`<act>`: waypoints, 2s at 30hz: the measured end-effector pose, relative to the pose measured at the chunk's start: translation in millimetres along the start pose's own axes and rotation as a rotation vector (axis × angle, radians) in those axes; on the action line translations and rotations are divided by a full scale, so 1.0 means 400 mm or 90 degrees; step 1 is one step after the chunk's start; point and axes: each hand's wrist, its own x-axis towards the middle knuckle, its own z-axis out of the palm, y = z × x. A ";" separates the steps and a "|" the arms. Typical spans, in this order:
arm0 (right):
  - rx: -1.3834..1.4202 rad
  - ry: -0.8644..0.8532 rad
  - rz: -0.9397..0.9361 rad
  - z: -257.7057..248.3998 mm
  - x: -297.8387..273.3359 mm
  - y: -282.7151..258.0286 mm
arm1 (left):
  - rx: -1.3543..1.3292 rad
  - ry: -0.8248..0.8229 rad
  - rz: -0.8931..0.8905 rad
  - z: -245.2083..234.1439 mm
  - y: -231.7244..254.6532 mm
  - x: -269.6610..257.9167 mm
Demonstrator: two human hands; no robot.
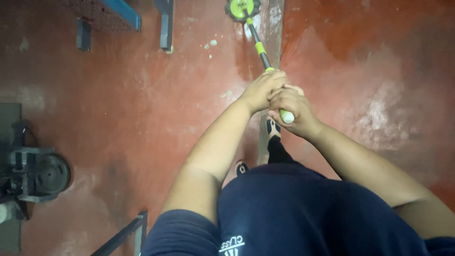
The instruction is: The person is mopping the red floor in a gym environment.
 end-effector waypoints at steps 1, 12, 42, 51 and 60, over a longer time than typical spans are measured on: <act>-0.015 -0.016 0.022 0.011 -0.010 -0.011 | 0.018 0.006 -0.014 0.010 -0.013 -0.017; 0.272 0.154 -0.155 -0.101 -0.079 -0.341 | -0.023 0.092 0.070 -0.005 0.454 -0.091; 0.056 -0.018 -0.136 -0.051 0.246 0.281 | 0.084 0.081 0.046 -0.039 -0.236 0.185; 0.048 -0.104 -0.068 -0.009 0.228 0.280 | -0.022 0.154 -0.067 -0.028 -0.252 0.118; 0.100 -0.081 0.025 0.005 -0.006 -0.150 | 0.017 0.102 -0.041 -0.006 0.150 -0.121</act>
